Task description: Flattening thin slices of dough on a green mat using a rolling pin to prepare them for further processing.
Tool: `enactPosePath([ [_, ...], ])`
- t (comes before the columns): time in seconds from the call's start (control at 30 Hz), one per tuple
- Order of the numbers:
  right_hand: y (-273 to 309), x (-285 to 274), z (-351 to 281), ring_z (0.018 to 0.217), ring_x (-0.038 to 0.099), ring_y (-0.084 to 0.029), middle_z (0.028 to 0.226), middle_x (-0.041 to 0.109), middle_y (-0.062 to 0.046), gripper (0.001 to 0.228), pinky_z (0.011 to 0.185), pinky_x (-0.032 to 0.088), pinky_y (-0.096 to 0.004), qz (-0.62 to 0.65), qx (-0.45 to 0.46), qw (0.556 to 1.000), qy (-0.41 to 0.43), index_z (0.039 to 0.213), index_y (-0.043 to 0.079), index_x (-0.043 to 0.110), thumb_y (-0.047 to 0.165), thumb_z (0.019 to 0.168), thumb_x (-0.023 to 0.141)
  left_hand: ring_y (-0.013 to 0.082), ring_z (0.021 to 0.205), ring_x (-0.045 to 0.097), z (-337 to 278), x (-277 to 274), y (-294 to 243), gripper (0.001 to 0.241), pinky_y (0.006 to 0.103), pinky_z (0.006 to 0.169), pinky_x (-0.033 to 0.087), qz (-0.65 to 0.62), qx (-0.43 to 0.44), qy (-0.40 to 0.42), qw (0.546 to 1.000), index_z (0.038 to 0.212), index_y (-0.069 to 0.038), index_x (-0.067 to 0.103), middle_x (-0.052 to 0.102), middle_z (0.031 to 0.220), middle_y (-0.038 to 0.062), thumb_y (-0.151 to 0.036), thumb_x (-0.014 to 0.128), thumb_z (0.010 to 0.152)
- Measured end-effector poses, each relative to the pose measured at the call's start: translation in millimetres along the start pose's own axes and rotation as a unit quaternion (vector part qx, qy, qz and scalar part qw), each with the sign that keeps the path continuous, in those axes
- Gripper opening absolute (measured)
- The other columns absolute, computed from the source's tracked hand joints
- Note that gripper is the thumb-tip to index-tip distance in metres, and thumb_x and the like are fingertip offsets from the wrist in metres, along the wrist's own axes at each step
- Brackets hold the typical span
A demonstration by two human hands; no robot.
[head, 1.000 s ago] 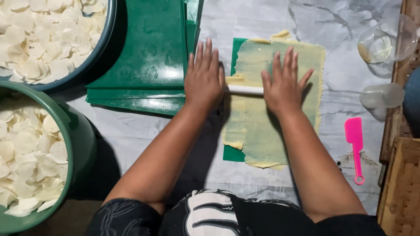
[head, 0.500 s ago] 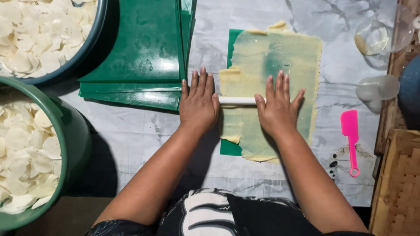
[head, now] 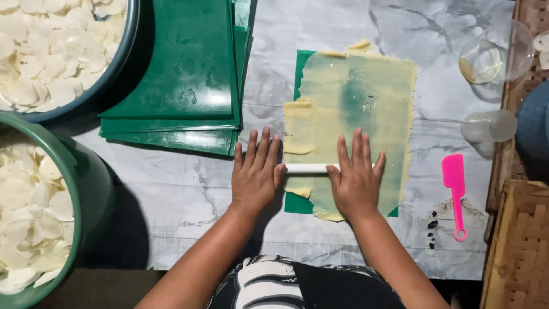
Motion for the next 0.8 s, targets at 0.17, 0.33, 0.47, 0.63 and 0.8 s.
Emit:
enactPosePath([
  [0.17, -4, 3, 44, 0.158, 0.018, -0.04, 0.17, 0.023, -0.026, 0.065, 0.115, 0.005, -0.078, -0.026, 0.006, 1.0, 0.003, 0.163, 0.011, 0.034, 0.048, 0.11, 0.033, 0.0288, 0.16, 0.006, 50, 6, 6, 0.06, 0.0565, 0.127, -0.004, 0.012, -0.048, 0.056, 0.997, 0.164, -0.02, 0.032, 0.016, 0.174, 0.006, -0.044, 0.031, 0.109],
  [0.33, -5, -10, 117, 0.159, 0.015, -0.037, 0.171, 0.018, -0.023, 0.064, 0.113, 0.003, -0.082, -0.021, 0.016, 1.0, 0.006, 0.165, 0.014, 0.03, 0.048, 0.11, 0.036, 0.0327, 0.16, 0.005, 123, -4, 18, 0.062, 0.0603, 0.127, -0.001, -0.001, -0.08, 0.076, 0.994, 0.165, -0.013, 0.028, 0.011, 0.173, 0.013, -0.037, 0.038, 0.108],
  [0.47, 5, -28, 141, 0.16, -0.005, -0.025, 0.173, -0.006, -0.007, 0.069, 0.12, -0.009, -0.07, -0.014, 0.077, 0.993, 0.089, 0.169, 0.02, 0.013, 0.053, 0.11, 0.024, 0.0297, 0.158, -0.007, 143, -2, 22, 0.069, 0.0549, 0.128, -0.004, 0.039, -0.108, 0.095, 0.989, 0.168, -0.007, 0.018, -0.004, 0.171, 0.012, -0.038, 0.038, 0.11],
  [0.63, 3, -8, 83, 0.161, 0.007, -0.029, 0.174, 0.009, -0.016, 0.068, 0.119, 0.002, -0.078, -0.024, 0.053, 0.996, 0.068, 0.166, 0.017, 0.024, 0.054, 0.11, 0.026, 0.0312, 0.161, -0.002, 93, -17, 10, 0.065, 0.0586, 0.128, -0.007, -0.016, -0.098, 0.13, 0.987, 0.166, -0.009, 0.021, 0.002, 0.174, 0.012, -0.04, 0.031, 0.109],
  [0.8, 8, -11, 29, 0.161, 0.007, -0.036, 0.173, 0.011, -0.019, 0.065, 0.114, 0.002, -0.082, -0.03, 0.057, 0.994, 0.089, 0.166, 0.021, 0.023, 0.048, 0.107, 0.032, 0.0301, 0.16, -0.001, 41, -7, 3, 0.065, 0.0578, 0.127, -0.009, -0.007, -0.072, 0.158, 0.985, 0.165, -0.016, 0.022, 0.005, 0.174, 0.009, -0.04, 0.029, 0.106],
])
Point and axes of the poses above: each hand's wrist, its own z-axis towards the middle knuckle, its own x-axis out of the palm, y = z × x, the point moved 1 cm from there along z, towards the middle knuckle
